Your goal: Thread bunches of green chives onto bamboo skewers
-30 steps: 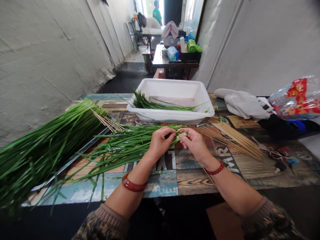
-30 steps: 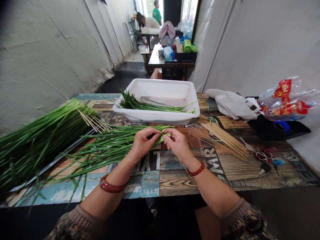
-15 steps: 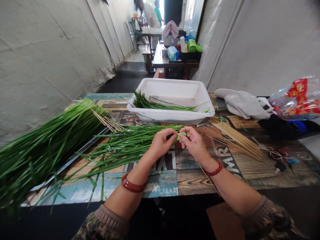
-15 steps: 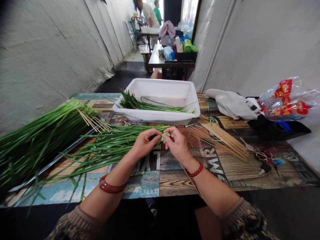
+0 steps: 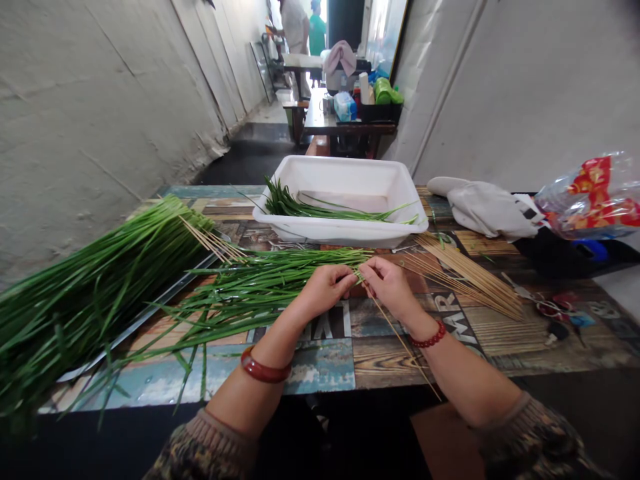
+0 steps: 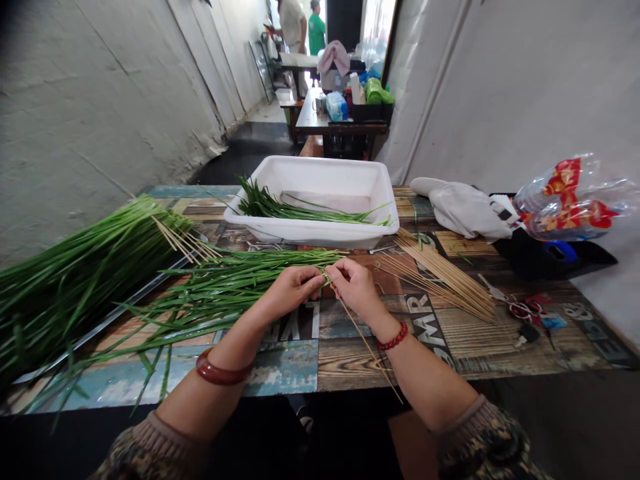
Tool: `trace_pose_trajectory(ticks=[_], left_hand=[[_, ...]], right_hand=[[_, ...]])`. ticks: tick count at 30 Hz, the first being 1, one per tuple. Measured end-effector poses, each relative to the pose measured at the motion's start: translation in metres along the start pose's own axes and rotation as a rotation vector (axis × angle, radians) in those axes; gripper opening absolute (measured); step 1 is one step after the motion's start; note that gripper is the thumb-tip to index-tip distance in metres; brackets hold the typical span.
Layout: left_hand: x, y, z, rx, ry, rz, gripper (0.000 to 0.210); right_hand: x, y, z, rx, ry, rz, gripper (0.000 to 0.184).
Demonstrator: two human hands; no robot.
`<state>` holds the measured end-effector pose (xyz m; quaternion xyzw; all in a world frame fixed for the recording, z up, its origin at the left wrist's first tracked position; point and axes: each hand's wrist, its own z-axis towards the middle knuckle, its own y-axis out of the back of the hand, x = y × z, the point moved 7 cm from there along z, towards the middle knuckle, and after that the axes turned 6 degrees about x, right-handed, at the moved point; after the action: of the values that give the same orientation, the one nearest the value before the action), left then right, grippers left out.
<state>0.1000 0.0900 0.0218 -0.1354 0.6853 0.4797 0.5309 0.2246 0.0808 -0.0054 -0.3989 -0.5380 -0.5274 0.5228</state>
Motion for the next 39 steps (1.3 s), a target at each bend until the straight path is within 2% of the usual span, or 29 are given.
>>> trace_pose_trajectory(ticks=[7,10,14,18,22,29,35,39], left_hand=[[-0.001,-0.002,0.0,-0.023,-0.016,0.042,0.034],[-0.001,-0.001,0.0,-0.013,-0.011,-0.04,0.035],[0.002,0.007,0.0,-0.068,0.003,-0.14,0.039],[0.003,0.008,0.001,-0.069,-0.015,-0.169,0.035],[0.003,0.006,0.0,-0.059,-0.017,-0.167,0.039],[0.005,-0.002,0.001,-0.018,-0.026,-0.145,0.039],[0.002,-0.004,0.001,-0.008,-0.04,-0.078,0.037],[0.001,-0.012,-0.002,0.053,-0.012,-0.001,0.033]], right_hand=[[0.001,0.002,-0.003,-0.077,0.064,-0.149,0.027],[0.001,0.002,-0.004,-0.033,0.037,-0.067,0.032],[0.001,0.002,-0.005,0.033,-0.033,0.027,0.045],[0.006,-0.007,-0.006,0.148,-0.005,-0.154,0.04],[0.011,-0.01,-0.008,0.13,0.065,-0.235,0.036],[0.003,-0.013,-0.013,0.045,0.042,-0.166,0.041],[-0.015,-0.015,-0.013,0.144,-0.182,0.022,0.044],[-0.012,-0.002,-0.016,0.073,-0.11,0.015,0.037]])
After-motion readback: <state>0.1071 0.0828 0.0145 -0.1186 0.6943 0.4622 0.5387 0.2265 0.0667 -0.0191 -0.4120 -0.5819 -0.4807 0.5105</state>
